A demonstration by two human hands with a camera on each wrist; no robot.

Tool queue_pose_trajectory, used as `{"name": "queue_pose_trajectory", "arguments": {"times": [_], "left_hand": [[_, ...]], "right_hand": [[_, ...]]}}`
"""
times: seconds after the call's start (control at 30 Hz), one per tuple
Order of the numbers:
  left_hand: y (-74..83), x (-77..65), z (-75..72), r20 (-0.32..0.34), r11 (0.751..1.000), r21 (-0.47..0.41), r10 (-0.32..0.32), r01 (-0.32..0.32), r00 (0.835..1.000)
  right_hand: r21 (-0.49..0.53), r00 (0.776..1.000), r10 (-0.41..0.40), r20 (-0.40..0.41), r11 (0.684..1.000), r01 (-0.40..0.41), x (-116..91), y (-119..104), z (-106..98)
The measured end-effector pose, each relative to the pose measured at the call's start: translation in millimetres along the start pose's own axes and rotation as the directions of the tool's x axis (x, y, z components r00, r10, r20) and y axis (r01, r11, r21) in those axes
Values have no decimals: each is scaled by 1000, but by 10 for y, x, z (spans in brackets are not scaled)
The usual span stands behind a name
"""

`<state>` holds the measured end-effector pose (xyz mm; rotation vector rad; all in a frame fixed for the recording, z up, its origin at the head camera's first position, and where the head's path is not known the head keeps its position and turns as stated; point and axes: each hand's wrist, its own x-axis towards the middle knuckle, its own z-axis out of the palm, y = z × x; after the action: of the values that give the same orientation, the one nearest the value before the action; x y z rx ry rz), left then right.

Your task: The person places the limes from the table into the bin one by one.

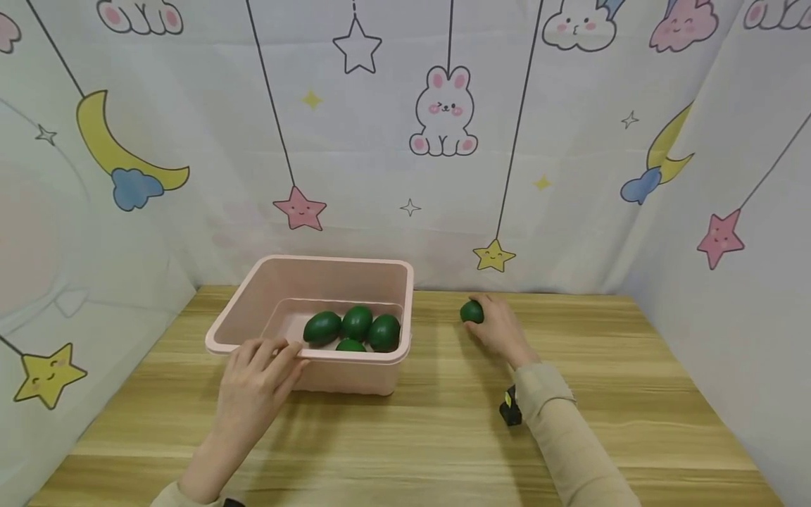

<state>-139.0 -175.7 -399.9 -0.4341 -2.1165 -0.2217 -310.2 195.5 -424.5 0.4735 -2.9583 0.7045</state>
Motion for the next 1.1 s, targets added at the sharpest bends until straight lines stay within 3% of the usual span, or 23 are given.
{"name": "queue_pose_trajectory", "arguments": {"times": [0.37,1.1], "left_hand": [[0,-6,-2,2,1000,-1,-5,5,1000],[-2,-2,-5,2,1000,-3,-7,7,1000]], "right_hand": [[-50,997,-58,-54,997,55,-2,-165,-147],[-81,963,-233,-134,971,224,-65,-854,-561]]}}
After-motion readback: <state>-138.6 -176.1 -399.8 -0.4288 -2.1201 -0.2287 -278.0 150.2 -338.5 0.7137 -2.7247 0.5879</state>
